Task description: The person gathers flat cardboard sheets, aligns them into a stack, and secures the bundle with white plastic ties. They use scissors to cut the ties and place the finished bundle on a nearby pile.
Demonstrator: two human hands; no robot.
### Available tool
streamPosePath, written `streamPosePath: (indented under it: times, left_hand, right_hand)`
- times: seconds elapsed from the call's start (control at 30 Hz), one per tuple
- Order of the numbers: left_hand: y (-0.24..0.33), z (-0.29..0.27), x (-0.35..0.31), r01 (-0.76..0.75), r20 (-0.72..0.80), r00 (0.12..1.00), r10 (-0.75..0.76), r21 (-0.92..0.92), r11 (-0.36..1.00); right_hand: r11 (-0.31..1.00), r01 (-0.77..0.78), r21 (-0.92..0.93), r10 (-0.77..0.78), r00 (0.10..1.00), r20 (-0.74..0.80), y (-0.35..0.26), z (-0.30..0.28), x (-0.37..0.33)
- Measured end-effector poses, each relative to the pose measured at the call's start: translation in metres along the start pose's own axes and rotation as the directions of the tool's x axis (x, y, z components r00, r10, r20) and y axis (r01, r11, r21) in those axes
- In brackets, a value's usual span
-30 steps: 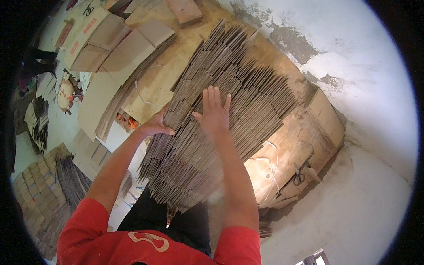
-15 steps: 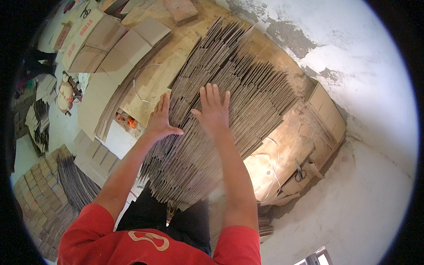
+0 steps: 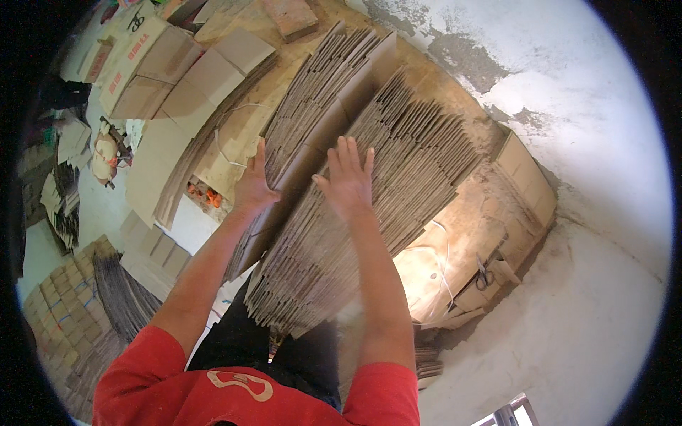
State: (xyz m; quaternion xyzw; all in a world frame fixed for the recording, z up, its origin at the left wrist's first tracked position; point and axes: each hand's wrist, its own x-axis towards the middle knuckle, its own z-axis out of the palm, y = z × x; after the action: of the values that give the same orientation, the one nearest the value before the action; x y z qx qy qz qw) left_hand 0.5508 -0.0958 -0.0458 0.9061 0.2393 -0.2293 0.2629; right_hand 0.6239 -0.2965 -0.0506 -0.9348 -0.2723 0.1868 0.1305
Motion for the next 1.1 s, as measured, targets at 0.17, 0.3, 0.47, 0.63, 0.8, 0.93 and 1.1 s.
streamPosePath:
  times: [0.17, 0.3, 0.47, 0.63, 0.8, 0.93, 1.1]
  left_hand:
    - [-0.018, -0.018, -0.02, -0.056, -0.119, 0.992, 0.048, -0.064, 0.996]
    - [-0.02, -0.01, -0.066, -0.088, -0.125, 0.988, 0.09, 0.019, 0.996]
    - [-0.041, 0.035, -0.069, -0.217, -0.022, 0.976, 0.216, -0.057, 0.975]
    - [-0.065, 0.039, -0.046, -0.351, -0.031, 0.936, 0.35, -0.092, 0.932]
    - [-0.088, 0.026, -0.028, -0.185, 0.098, 0.963, 0.25, -0.434, 0.882]
    - [-0.094, 0.023, -0.021, -0.202, 0.131, 0.944, 0.303, -0.497, 0.844]
    - [-0.102, 0.017, -0.02, -0.087, 0.155, 0.963, 0.222, -0.6, 0.796]
  right_hand:
    - [1.0, 0.002, -0.009, -0.002, 0.996, -0.087, 0.013, 0.009, -0.007]
    - [0.999, -0.018, 0.036, 0.021, 0.995, -0.099, 0.013, 0.008, -0.008]
    - [0.997, 0.06, -0.056, -0.064, 0.995, -0.077, -0.009, -0.001, -0.004]
    - [0.959, 0.261, -0.112, -0.263, 0.965, -0.004, -0.016, 0.021, -0.008]
    - [0.953, 0.272, -0.132, -0.28, 0.959, -0.046, -0.019, 0.022, -0.005]
    - [0.956, 0.264, -0.13, -0.273, 0.961, -0.053, -0.021, 0.02, -0.005]
    - [0.962, 0.258, -0.087, -0.261, 0.965, -0.027, -0.021, 0.019, -0.004]
